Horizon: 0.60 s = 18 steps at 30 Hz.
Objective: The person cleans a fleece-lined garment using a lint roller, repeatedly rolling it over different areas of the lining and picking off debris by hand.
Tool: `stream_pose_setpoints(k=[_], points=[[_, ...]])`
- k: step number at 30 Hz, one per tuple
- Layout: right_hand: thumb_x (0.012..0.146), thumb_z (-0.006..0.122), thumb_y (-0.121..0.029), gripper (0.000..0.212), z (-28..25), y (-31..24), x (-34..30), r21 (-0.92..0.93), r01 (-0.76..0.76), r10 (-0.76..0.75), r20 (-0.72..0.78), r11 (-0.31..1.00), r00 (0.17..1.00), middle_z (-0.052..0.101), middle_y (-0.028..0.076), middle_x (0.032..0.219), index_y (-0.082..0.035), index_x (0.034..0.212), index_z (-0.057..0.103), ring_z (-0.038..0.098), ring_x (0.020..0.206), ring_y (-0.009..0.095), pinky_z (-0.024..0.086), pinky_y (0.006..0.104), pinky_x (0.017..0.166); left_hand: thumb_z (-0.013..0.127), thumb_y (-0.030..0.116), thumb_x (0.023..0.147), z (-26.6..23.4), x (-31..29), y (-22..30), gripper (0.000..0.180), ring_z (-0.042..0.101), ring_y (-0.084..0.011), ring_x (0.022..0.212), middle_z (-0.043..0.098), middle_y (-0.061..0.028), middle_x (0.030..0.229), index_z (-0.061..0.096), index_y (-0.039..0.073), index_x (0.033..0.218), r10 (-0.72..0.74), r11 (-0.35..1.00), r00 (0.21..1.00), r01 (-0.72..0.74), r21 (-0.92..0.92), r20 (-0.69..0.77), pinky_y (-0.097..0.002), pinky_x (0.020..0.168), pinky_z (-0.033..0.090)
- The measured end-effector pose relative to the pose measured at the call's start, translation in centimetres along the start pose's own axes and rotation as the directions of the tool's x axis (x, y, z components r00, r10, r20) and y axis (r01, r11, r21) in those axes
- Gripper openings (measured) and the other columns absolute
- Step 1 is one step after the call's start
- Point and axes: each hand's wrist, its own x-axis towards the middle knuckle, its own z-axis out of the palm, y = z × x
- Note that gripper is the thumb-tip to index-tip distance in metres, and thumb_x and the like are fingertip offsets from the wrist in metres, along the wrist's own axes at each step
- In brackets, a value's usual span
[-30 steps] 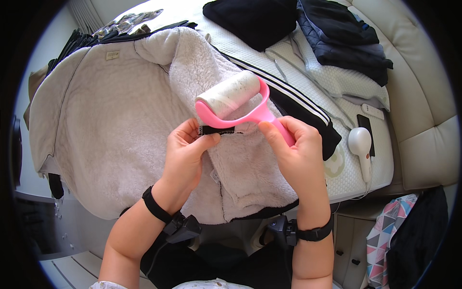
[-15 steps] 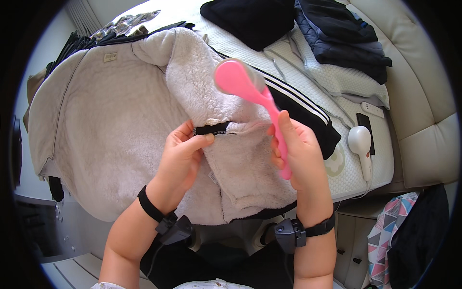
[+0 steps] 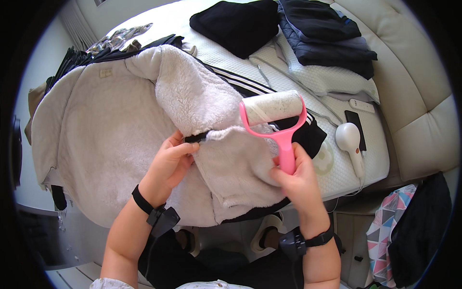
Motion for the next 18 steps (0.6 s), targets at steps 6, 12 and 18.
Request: stream_pose_setpoints(k=[6,12,18], points=[[0.075,0.072,0.002,0.048,5.1,1.1,-4.5,0.4,-0.01,-0.075,0.197,0.917,0.977,0.066,0.006,0.093,0.0,0.117,0.049,0.062,0.093,0.013,0.049,0.0299,0.087,0.068,0.012,0.088,0.9,-4.7,0.6,0.027,0.063,-0.0162,0.089,0.062,-0.0078,0.104,0.054,0.004,0.11,0.037,0.941,0.979,0.034,0.337,-0.201,-0.0282,0.075,0.05],[0.081,0.068,0.001,0.043,8.3,1.8,-7.2,0.507,-0.186,0.005,0.336,0.842,0.942,0.066,0.006,0.093,0.001,0.118,0.045,0.062,0.09,0.013,0.049,0.028,0.085,0.063,0.014,0.092,2.7,-5.2,-2.2,0.025,0.059,-0.0096,0.087,0.062,-0.003,0.099,0.058,-0.001,0.113,0.158,0.858,0.979,-0.202,0.473,0.131,-0.0239,0.076,0.049],[0.076,0.061,0.006,0.038,4.9,1.9,-4.4,0.334,0.098,-0.104,-0.002,0.937,0.995,0.058,0.001,0.086,-0.002,0.112,0.049,0.056,0.081,0.009,0.047,0.0253,0.078,0.046,0.0,0.09,-0.5,-6.3,-1.8,0.03,0.064,-0.0131,0.089,0.067,-0.0068,0.102,0.06,-0.003,0.116,-0.021,0.96,0.993,0.052,0.274,-0.117,-0.0277,0.078,0.052]])
